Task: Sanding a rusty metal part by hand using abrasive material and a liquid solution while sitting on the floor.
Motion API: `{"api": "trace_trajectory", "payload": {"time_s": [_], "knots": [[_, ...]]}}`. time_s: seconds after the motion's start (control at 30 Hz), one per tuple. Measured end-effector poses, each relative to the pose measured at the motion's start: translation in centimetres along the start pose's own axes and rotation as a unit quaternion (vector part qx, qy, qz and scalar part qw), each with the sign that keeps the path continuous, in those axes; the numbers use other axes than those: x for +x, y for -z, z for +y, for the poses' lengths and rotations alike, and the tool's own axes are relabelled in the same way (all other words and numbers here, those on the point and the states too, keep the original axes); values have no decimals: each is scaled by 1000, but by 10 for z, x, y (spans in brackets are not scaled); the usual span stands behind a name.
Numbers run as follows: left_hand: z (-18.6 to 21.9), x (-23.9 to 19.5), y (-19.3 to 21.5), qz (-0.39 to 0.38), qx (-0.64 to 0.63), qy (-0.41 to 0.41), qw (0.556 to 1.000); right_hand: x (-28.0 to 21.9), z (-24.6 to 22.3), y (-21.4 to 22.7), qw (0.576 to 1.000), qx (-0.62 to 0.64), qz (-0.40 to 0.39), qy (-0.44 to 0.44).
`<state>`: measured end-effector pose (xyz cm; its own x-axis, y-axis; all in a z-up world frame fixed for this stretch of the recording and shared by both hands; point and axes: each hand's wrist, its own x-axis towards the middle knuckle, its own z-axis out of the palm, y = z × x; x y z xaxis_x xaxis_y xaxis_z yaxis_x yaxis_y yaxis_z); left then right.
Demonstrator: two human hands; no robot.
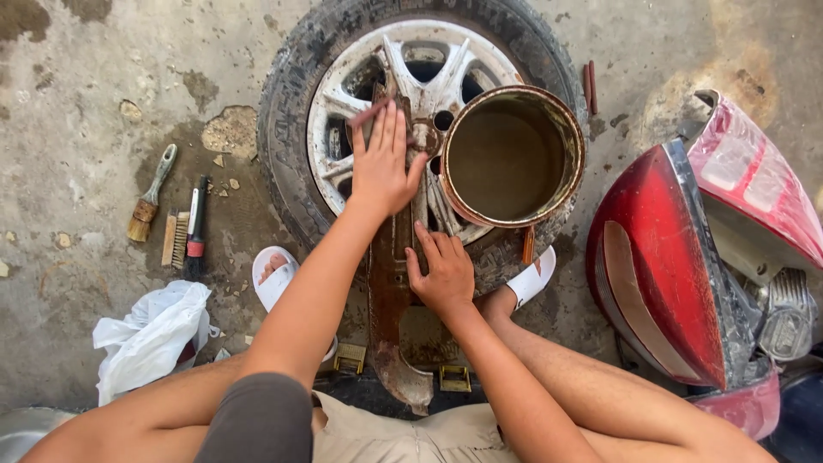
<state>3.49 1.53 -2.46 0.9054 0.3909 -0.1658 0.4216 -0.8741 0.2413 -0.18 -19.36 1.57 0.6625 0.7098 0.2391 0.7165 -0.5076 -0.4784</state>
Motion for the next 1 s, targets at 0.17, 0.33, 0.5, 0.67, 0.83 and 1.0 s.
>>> {"api": "trace_trajectory", "payload": {"time_s": [0.17, 0.33, 0.5, 0.67, 0.83, 1.0], "knots": [[5, -44, 2, -13, 12, -20, 1000, -2, -1, -1, 1000, -7, -5, 3], [-1, 5, -1, -5, 2, -2, 1000, -3, 1, -1, 1000, -5, -5, 5], [-1, 24, 0, 48, 4, 8, 999, 8, -12, 13, 999, 23, 38, -11], [9, -27, 4, -44, -7, 24, 999, -2, 1, -1, 1000, 2, -8, 9], [8, -24, 4, -42, -31, 22, 998, -1, -1, 0, 1000, -3, -20, 7], [6, 31, 9, -63, -29, 59, 996, -2, -1, 4, 999, -8, -30, 9]]}}
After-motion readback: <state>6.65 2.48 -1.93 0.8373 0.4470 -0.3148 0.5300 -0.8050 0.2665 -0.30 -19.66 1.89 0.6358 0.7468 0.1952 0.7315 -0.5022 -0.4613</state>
